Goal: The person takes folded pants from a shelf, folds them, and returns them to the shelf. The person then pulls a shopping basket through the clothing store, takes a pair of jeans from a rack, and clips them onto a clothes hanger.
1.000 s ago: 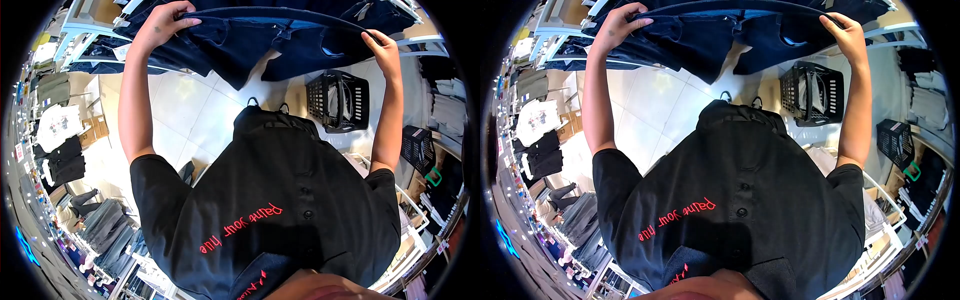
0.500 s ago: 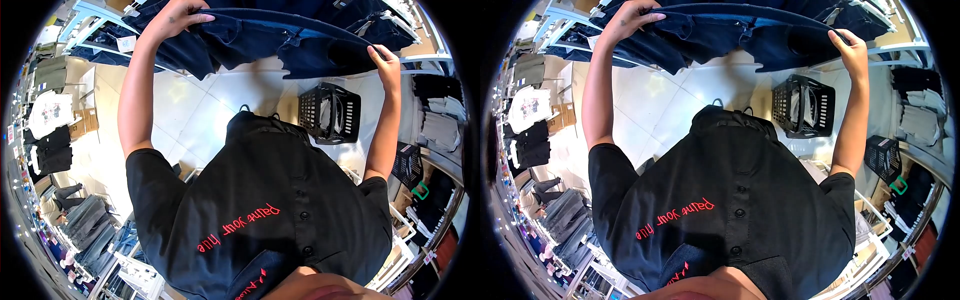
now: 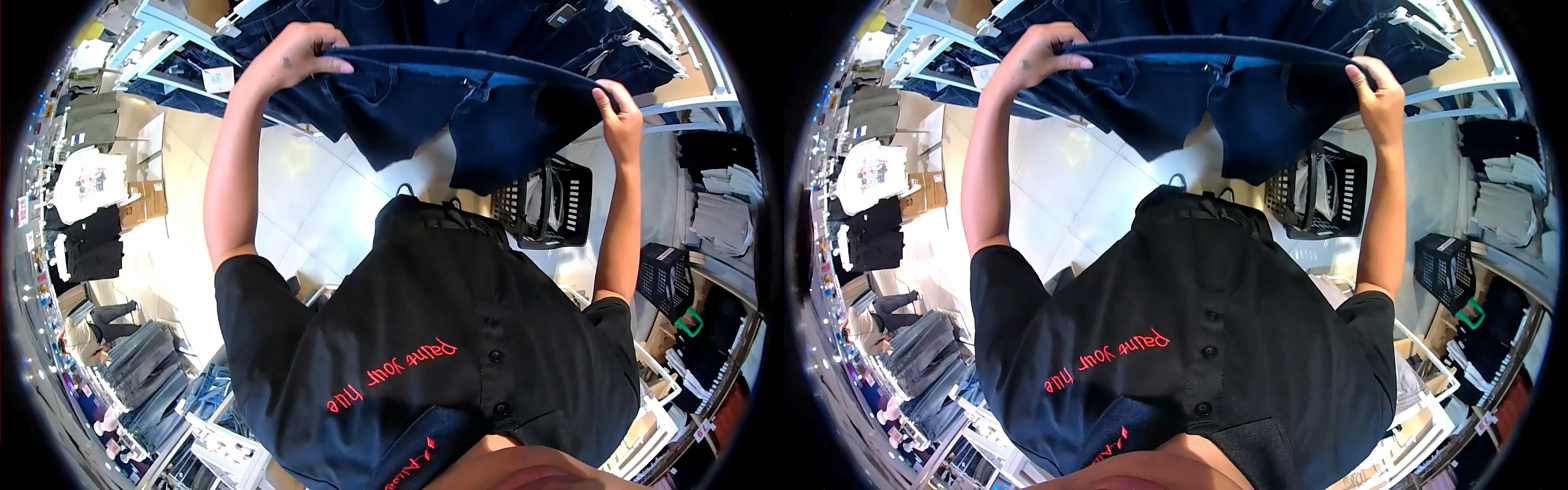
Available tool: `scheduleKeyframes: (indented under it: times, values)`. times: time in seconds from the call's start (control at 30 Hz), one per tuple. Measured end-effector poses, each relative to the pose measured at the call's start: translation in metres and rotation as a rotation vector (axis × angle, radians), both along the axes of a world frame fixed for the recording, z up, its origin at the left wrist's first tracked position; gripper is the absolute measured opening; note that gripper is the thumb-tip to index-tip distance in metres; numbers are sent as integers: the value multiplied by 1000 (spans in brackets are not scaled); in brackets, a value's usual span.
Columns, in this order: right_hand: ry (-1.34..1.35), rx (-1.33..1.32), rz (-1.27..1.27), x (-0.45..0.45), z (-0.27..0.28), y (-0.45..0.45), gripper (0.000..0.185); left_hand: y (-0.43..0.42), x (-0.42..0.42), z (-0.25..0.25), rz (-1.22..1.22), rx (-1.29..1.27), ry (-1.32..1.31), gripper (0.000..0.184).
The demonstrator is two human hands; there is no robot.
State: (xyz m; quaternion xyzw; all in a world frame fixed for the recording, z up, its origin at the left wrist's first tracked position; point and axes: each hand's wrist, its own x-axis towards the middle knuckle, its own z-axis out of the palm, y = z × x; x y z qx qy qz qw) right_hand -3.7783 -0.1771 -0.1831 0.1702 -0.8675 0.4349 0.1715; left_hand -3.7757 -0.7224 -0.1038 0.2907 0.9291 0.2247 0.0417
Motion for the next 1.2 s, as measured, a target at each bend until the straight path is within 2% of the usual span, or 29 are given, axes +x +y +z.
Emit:
scheduleKeyframes:
  times: [0.03, 0.1, 0.13, 0.17, 0.23, 0.27, 0.37, 0.53, 0.73, 0.87, 0.93, 1.1, 1.2]
  values:
    - [-151, 44, -61, 4, 1, 1, 30, 1, 1, 1, 1, -21, -39, 25]
    - [-221, 121, -151, 9, 2, 3, 30, 5, 6, 2, -28, 37, -16, 26]
    - [-79, 29, -127, 12, -1, 1, 28, 3, 8, 1, -14, 87, -63, 24]
    - [-76, 28, -138, 12, -6, -3, 28, -1, 9, -5, 121, 166, -182, 23]
    - [111, -94, -138, 11, -23, -9, 23, -11, 1, -35, 156, 244, -160, 23]
    - [-44, -48, -117, 8, -33, -9, 22, -13, -3, -48, 167, 263, -208, 24]
    - [-84, -40, -105, 8, -54, -13, 21, -3, -6, -67, 157, 199, -225, 24]
    - [-126, -108, -169, 12, -57, 5, 23, 21, -3, -59, 228, 225, -146, 26]
    - [-9, -217, -283, 10, -68, 29, 23, 65, -11, -51, 239, 279, -35, 17]
    - [-119, -338, -301, 2, -92, 50, 23, 94, -12, -57, 304, 329, 28, 18]
    - [-114, -330, -292, -2, -93, 58, 23, 113, -10, -65, 314, 520, 255, 18]
    - [-211, -253, -275, -27, -111, 73, 27, 142, -5, -91, 473, 754, 201, 16]
    - [-230, -251, -273, -51, -123, 75, 31, 153, -4, -89, 604, 919, 181, 33]
